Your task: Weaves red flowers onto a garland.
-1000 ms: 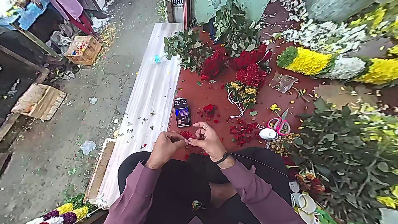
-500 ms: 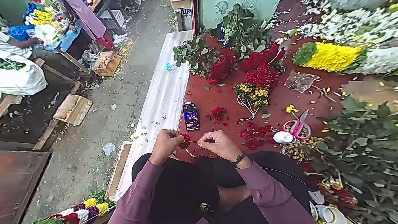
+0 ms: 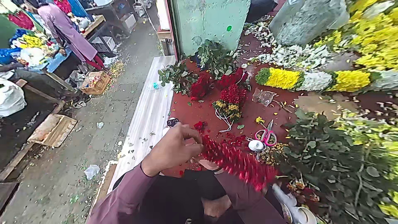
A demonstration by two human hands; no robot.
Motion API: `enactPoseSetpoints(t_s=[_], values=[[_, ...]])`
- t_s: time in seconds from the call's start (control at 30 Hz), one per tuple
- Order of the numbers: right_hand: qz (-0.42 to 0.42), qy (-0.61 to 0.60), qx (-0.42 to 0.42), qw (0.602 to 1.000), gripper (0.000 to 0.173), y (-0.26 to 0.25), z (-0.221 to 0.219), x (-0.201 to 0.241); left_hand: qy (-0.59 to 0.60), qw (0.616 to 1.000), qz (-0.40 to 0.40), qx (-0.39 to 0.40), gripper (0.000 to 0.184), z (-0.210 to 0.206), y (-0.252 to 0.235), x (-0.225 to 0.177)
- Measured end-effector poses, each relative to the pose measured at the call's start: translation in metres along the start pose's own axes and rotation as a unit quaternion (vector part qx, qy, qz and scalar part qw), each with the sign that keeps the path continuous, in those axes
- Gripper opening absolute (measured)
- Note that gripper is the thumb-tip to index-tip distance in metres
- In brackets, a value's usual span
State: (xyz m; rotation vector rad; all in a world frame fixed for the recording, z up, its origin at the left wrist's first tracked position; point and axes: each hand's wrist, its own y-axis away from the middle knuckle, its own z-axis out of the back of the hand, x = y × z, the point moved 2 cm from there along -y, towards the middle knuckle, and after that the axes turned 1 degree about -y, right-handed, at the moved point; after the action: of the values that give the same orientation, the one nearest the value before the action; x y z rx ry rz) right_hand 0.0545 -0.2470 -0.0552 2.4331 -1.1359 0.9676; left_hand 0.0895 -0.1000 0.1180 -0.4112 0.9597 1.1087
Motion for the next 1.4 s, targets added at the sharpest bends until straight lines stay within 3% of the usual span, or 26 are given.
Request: enactPoseSetpoints(t_s=[0.13,0.27,0.4,0.63,0.73,0.8,0.87,0.97,1.03,1.1,1.23,1.33,1.4], values=[[0.068,0.016,0.065,0.995,0.013,-0.01,-0.01,0.02,-0.106,0.987,0.052,-0.113,0.011,0.003,-0.009,0.023],[0.077,0.123,-0.005,0.989,0.015,-0.016,0.002,0.033,-0.158,0.977,0.124,-0.076,0.013,0.011,0.004,0.057],[0.028,0.232,-0.045,0.971,0.014,-0.018,0.01,0.032,-0.1,0.978,0.182,-0.002,0.021,0.012,0.03,0.084],[-0.048,0.3,0.11,0.947,0.013,0.001,-0.015,0.022,-0.046,0.98,0.184,0.057,0.02,-0.009,0.069,0.111],[-0.126,0.299,0.115,0.939,0.016,0.012,0.004,0.018,-0.048,0.983,0.173,0.045,0.019,-0.024,0.078,0.123],[-0.198,0.312,0.063,0.927,0.022,0.012,0.033,0.018,-0.053,0.983,0.177,0.018,0.018,-0.03,0.08,0.132],[-0.27,0.364,-0.061,0.889,0.026,0.008,0.079,0.019,-0.06,0.981,0.185,-0.003,0.018,-0.029,0.083,0.139],[-0.299,0.506,-0.243,0.771,0.019,-0.012,0.149,0.01,-0.056,0.979,0.196,-0.019,0.019,-0.026,0.089,0.144],[-0.285,0.596,-0.284,0.694,0.015,-0.027,0.181,0.001,-0.05,0.978,0.199,-0.021,0.019,-0.029,0.09,0.148],[-0.279,0.638,-0.309,0.647,0.015,-0.043,0.197,-0.012,-0.048,0.978,0.2,-0.015,0.018,-0.034,0.089,0.151],[-0.301,0.676,-0.328,0.587,0.031,-0.063,0.217,-0.043,-0.056,0.974,0.218,0.002,0.017,-0.039,0.088,0.154],[-0.308,0.679,-0.328,0.579,0.017,-0.059,0.215,-0.039,-0.061,0.972,0.225,0.001,0.017,-0.039,0.089,0.154],[-0.281,0.696,-0.355,0.557,0.018,-0.046,0.214,-0.029,-0.058,0.972,0.227,-0.002,0.017,-0.039,0.088,0.152]])
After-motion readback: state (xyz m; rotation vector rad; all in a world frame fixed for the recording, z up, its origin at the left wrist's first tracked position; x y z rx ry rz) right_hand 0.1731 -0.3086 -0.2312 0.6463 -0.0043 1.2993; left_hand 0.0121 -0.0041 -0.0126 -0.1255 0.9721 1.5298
